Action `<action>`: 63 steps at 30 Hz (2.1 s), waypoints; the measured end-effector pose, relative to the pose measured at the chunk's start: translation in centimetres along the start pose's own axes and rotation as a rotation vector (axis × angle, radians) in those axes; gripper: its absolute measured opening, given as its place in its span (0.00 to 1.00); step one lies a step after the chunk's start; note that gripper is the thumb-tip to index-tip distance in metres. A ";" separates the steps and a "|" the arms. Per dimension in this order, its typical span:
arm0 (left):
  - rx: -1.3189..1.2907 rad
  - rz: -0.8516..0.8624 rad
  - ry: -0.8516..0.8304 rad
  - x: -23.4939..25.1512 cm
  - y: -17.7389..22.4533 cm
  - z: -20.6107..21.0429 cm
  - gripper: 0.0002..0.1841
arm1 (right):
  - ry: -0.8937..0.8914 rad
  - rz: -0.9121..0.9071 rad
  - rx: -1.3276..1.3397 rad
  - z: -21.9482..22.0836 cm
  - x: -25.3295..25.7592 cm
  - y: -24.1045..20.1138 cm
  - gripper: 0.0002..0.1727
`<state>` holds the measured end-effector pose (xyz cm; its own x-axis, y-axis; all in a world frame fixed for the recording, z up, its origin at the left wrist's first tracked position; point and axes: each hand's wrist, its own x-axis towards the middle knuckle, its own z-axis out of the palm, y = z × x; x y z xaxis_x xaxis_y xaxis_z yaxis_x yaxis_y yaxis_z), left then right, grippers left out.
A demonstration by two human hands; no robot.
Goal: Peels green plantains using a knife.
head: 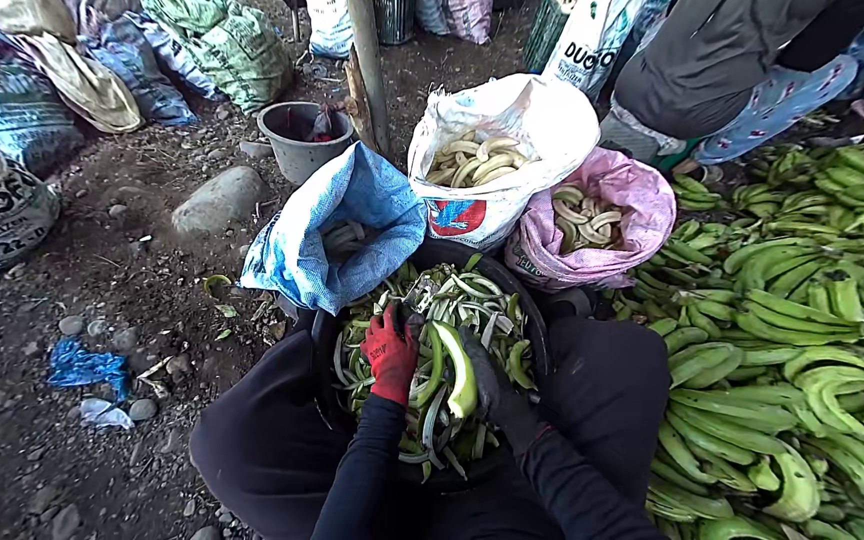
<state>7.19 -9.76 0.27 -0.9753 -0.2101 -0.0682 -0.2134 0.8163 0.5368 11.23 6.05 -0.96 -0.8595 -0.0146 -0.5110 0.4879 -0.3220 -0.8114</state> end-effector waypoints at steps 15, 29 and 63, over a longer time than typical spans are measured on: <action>0.089 0.068 0.020 0.4 0.3 -2.2 0.28 | -0.217 0.234 0.084 1.3 0.1 -0.8 0.35; -0.053 0.219 -0.143 -3.7 -0.2 -2.7 0.26 | -0.099 -0.136 0.080 1.6 3.2 -3.4 0.27; -0.146 0.315 -0.010 -6.5 0.2 -0.9 0.35 | 0.382 -0.308 0.231 2.2 6.1 -5.0 0.28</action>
<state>13.53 -8.72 1.59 -0.9927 0.0456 0.1118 0.1076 0.7542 0.6478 3.24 5.45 0.58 -0.8195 0.4452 -0.3608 0.1384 -0.4572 -0.8785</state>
